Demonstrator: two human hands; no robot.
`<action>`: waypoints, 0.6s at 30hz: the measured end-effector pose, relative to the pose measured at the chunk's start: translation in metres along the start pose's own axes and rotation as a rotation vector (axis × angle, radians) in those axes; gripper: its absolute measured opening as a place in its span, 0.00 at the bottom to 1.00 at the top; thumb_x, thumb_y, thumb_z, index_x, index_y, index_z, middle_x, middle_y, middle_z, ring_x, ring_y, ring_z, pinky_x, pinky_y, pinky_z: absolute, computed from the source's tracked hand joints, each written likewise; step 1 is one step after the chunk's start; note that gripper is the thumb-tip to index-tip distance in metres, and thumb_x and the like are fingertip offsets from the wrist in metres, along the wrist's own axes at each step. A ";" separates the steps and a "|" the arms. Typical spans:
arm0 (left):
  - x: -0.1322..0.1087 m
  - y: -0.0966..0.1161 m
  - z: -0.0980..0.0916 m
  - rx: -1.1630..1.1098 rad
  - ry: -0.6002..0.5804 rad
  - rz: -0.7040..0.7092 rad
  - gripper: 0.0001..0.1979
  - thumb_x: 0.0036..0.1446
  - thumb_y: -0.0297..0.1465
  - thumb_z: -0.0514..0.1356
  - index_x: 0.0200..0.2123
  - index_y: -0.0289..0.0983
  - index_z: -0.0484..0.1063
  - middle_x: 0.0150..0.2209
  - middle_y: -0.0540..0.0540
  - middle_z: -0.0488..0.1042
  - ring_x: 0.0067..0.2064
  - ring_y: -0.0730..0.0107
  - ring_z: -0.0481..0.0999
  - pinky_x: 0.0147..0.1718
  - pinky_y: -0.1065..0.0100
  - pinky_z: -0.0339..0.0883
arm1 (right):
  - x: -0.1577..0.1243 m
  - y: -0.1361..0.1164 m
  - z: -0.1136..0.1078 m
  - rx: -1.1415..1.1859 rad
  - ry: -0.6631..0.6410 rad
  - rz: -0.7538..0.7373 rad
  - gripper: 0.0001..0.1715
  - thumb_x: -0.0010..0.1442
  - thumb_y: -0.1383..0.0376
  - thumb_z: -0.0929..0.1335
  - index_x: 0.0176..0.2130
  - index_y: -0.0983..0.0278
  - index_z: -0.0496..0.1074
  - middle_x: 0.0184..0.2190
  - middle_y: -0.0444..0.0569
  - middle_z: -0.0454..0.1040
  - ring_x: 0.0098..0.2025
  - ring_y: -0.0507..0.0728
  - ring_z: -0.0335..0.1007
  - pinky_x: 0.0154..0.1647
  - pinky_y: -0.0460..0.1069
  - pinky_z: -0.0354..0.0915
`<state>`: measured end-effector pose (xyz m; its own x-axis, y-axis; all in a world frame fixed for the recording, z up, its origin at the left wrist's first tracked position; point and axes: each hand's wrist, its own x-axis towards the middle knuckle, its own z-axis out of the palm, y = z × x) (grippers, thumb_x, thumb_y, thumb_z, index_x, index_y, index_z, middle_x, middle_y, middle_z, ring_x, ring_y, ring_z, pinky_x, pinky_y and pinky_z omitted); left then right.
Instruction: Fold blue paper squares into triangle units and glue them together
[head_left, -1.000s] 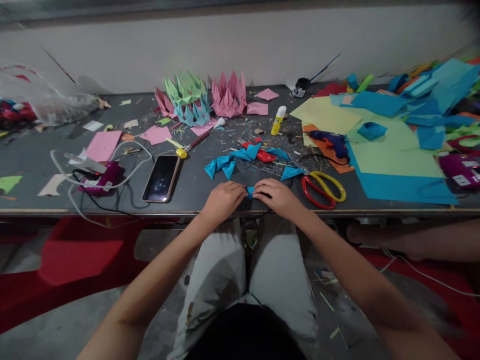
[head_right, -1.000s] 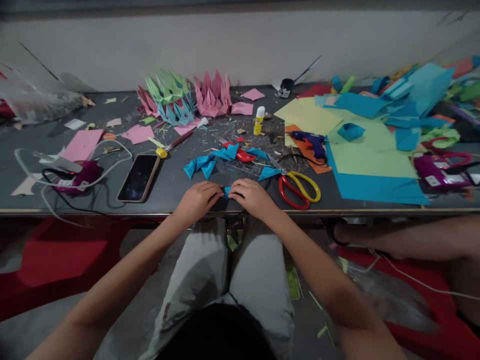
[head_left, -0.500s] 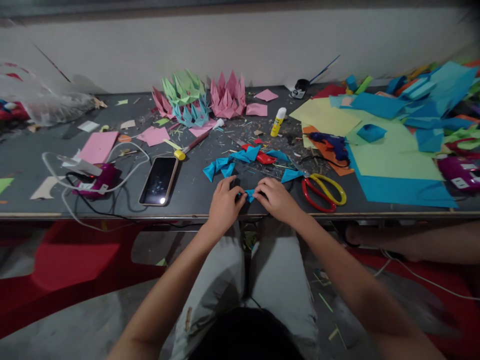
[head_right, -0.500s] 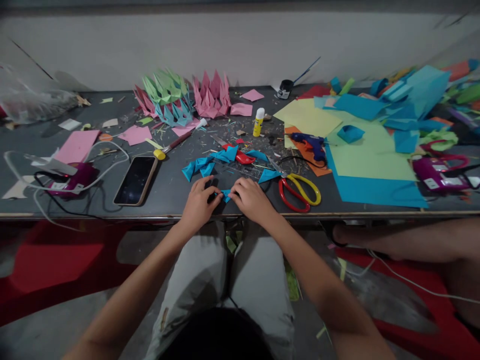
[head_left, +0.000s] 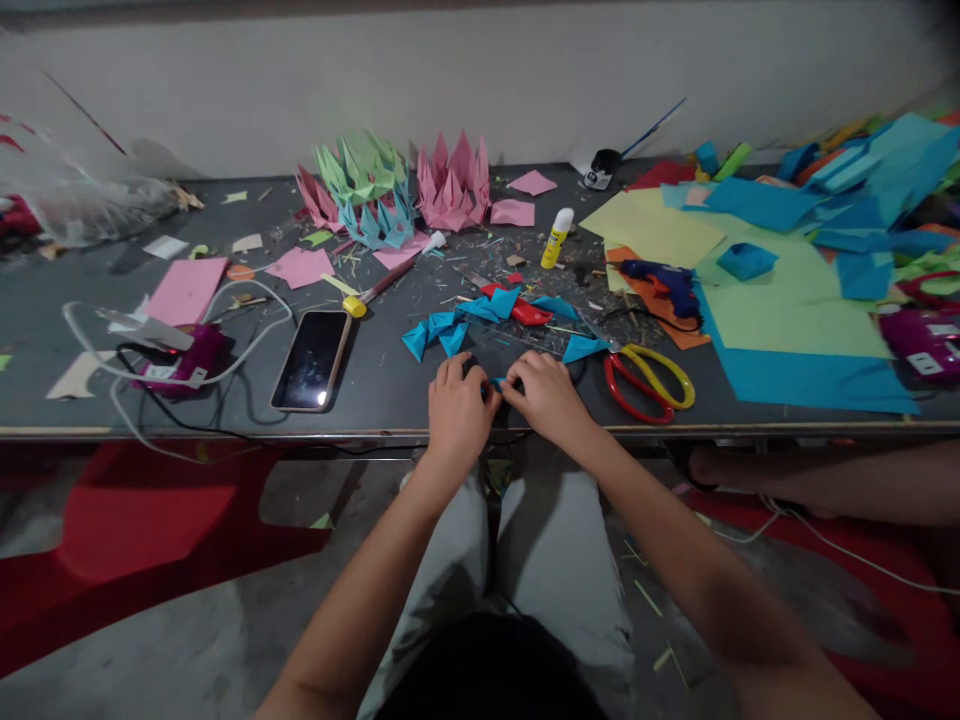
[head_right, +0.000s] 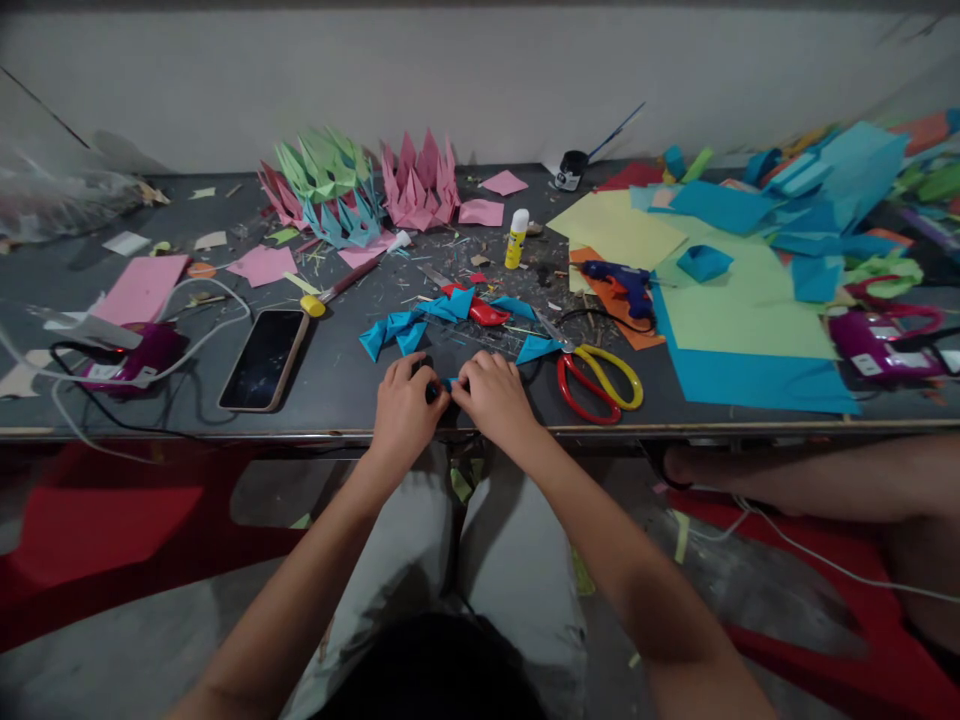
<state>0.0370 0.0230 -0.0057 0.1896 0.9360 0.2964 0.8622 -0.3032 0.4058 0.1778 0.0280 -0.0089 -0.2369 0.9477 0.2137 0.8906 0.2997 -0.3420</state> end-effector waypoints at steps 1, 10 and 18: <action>0.000 0.001 0.000 0.008 -0.010 -0.010 0.03 0.52 0.30 0.59 0.27 0.36 0.67 0.49 0.38 0.67 0.51 0.52 0.65 0.43 0.53 0.65 | 0.000 -0.001 0.000 -0.003 -0.008 0.009 0.08 0.58 0.62 0.63 0.28 0.61 0.66 0.32 0.49 0.69 0.37 0.60 0.62 0.34 0.52 0.54; 0.001 -0.004 -0.008 -0.048 -0.099 -0.006 0.04 0.54 0.29 0.57 0.34 0.39 0.69 0.51 0.42 0.67 0.53 0.53 0.63 0.44 0.52 0.64 | -0.001 -0.003 0.001 -0.065 0.012 0.031 0.11 0.60 0.59 0.61 0.29 0.61 0.65 0.32 0.50 0.69 0.36 0.60 0.61 0.33 0.52 0.53; 0.006 -0.012 -0.013 -0.142 -0.153 -0.014 0.04 0.53 0.27 0.58 0.32 0.40 0.73 0.51 0.46 0.69 0.53 0.57 0.64 0.48 0.53 0.62 | 0.001 0.006 -0.001 0.125 -0.060 0.037 0.07 0.60 0.61 0.62 0.33 0.61 0.66 0.35 0.49 0.70 0.39 0.60 0.62 0.37 0.52 0.54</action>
<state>0.0213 0.0299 0.0026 0.2568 0.9532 0.1596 0.7923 -0.3022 0.5300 0.1827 0.0309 -0.0101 -0.2308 0.9622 0.1446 0.8446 0.2719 -0.4612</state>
